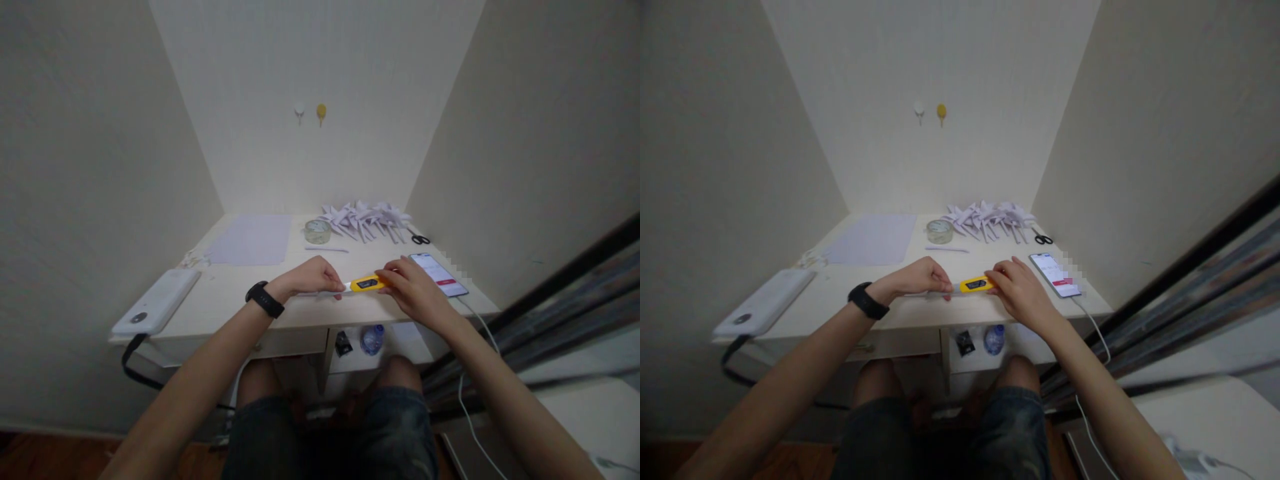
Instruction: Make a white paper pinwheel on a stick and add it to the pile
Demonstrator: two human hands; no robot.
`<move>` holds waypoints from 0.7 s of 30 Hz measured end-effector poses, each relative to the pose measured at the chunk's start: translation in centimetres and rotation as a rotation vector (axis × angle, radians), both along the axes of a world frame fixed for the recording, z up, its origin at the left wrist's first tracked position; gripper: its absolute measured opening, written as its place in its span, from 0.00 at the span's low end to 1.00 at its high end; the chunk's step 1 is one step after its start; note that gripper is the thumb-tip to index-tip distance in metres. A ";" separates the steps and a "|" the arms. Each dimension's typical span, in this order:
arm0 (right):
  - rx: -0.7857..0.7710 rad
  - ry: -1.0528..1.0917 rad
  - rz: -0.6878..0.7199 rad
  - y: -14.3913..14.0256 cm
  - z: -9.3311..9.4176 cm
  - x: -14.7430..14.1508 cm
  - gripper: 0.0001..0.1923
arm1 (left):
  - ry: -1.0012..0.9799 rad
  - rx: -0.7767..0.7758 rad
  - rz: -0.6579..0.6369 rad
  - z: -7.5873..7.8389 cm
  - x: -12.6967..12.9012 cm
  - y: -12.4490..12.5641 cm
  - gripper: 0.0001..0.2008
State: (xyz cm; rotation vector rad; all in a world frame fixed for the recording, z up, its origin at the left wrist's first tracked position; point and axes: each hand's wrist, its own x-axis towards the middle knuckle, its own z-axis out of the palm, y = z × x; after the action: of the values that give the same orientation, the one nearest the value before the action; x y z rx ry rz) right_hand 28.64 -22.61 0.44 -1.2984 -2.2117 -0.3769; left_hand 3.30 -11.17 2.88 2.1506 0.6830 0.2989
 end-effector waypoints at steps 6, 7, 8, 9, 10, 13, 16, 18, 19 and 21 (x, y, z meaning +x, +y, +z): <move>0.207 0.812 -0.324 -0.4 -2.6 -1.8 0.17 | -0.158 -0.184 0.222 -1.0 -0.2 -0.3 0.17; 0.142 1.010 -0.331 -0.2 -3.1 -2.4 0.18 | -0.186 -0.197 0.252 -1.0 -0.1 -0.5 0.17; -0.011 1.173 -0.250 0.1 -3.5 -3.0 0.21 | -0.203 -0.196 0.271 -1.0 0.2 -0.7 0.17; -0.191 1.307 -0.124 0.5 -3.7 -3.6 0.24 | -0.205 -0.181 0.281 -1.0 0.5 -1.0 0.16; -0.367 1.414 0.016 1.0 -3.8 -4.2 0.26 | -0.197 -0.148 0.286 -0.9 0.8 -1.3 0.15; -0.673 1.587 0.303 2.4 -3.6 -5.5 0.25 | -0.154 0.009 0.296 -1.0 2.0 -1.9 0.12; -0.674 1.626 0.328 3.3 -3.3 -5.9 0.19 | -0.129 0.111 0.295 -1.2 2.8 -2.2 0.13; -0.638 1.616 0.306 3.6 -3.4 -5.8 0.16 | -0.113 0.146 0.282 -1.3 3.1 -2.2 0.14; -0.622 1.612 0.300 3.6 -3.5 -5.6 0.15 | -0.109 0.161 0.267 -1.3 3.2 -2.2 0.14; -0.585 1.620 0.289 3.7 -3.7 -5.2 0.15 | -0.097 0.195 0.219 -1.1 3.3 -2.0 0.16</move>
State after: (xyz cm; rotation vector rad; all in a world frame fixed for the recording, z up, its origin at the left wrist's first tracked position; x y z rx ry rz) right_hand 23.45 -18.94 -3.28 -0.8507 -0.9795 1.1310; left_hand 6.56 -13.22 1.74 2.2291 0.8649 0.6045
